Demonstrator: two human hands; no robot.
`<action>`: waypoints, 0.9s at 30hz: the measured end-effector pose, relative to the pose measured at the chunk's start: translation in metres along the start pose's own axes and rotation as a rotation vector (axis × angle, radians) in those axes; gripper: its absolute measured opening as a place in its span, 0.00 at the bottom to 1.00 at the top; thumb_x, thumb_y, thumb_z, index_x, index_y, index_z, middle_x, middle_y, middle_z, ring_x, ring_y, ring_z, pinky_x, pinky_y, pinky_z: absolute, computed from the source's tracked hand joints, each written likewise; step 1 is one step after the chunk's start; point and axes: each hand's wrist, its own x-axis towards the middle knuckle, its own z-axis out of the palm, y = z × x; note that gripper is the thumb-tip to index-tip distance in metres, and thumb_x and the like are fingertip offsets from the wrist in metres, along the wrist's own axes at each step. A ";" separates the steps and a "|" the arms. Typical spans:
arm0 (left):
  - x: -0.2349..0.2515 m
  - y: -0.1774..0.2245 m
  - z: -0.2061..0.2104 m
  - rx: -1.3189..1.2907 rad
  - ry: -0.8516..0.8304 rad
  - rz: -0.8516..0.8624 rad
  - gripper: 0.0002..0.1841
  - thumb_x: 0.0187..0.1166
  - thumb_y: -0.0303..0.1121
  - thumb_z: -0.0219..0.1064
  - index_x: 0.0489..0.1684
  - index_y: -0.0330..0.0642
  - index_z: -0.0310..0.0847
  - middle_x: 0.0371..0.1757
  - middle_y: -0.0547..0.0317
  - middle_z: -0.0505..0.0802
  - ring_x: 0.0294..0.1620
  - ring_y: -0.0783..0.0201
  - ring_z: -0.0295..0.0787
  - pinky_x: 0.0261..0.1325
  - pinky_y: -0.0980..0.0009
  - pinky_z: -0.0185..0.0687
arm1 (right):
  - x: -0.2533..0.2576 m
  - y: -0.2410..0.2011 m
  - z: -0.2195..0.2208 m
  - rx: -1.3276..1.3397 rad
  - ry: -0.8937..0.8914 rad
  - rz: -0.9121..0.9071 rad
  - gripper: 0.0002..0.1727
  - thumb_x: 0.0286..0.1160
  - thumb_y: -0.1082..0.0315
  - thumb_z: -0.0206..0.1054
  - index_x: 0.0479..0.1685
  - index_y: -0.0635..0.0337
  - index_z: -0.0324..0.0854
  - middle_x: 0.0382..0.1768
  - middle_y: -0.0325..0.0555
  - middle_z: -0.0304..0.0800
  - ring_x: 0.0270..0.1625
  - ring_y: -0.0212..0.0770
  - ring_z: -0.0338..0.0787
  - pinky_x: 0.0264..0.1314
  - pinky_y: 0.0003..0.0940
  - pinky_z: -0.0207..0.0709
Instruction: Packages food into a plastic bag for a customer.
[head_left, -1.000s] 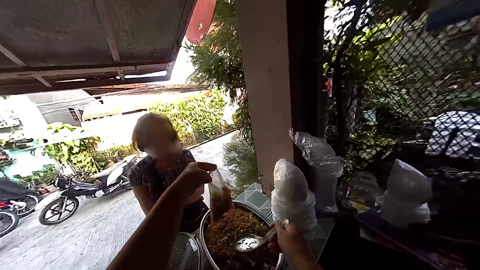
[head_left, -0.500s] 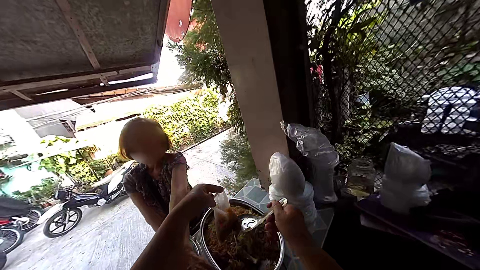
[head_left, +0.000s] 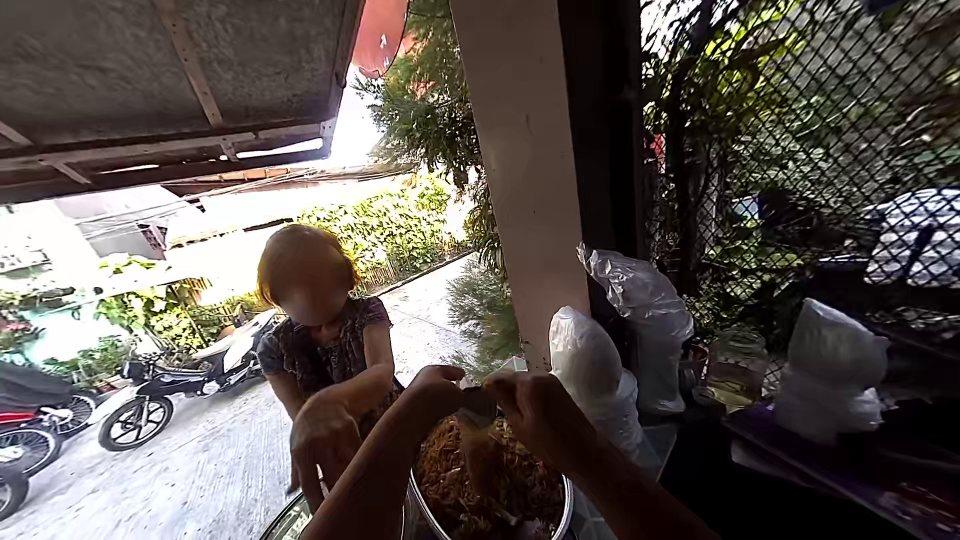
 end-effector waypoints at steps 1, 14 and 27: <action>0.000 0.001 -0.001 -0.005 0.011 -0.004 0.28 0.71 0.15 0.67 0.75 0.34 0.76 0.56 0.44 0.87 0.43 0.62 0.81 0.46 0.67 0.79 | 0.002 0.002 -0.003 -0.030 -0.104 -0.085 0.18 0.91 0.65 0.55 0.57 0.66 0.89 0.47 0.58 0.94 0.52 0.53 0.93 0.63 0.46 0.82; 0.000 0.002 -0.008 -0.157 0.115 0.030 0.23 0.68 0.08 0.63 0.63 0.34 0.82 0.57 0.47 0.87 0.38 0.64 0.79 0.40 0.69 0.77 | -0.046 0.077 0.005 0.014 -0.040 0.638 0.22 0.93 0.63 0.49 0.52 0.71 0.86 0.37 0.60 0.92 0.36 0.52 0.95 0.49 0.51 0.88; -0.027 0.023 -0.017 0.477 0.274 0.465 0.16 0.75 0.16 0.64 0.51 0.42 0.95 0.40 0.49 0.95 0.40 0.53 0.89 0.50 0.51 0.82 | 0.013 0.036 0.047 0.010 0.182 0.179 0.32 0.78 0.50 0.72 0.64 0.73 0.82 0.46 0.64 0.92 0.48 0.61 0.93 0.56 0.59 0.84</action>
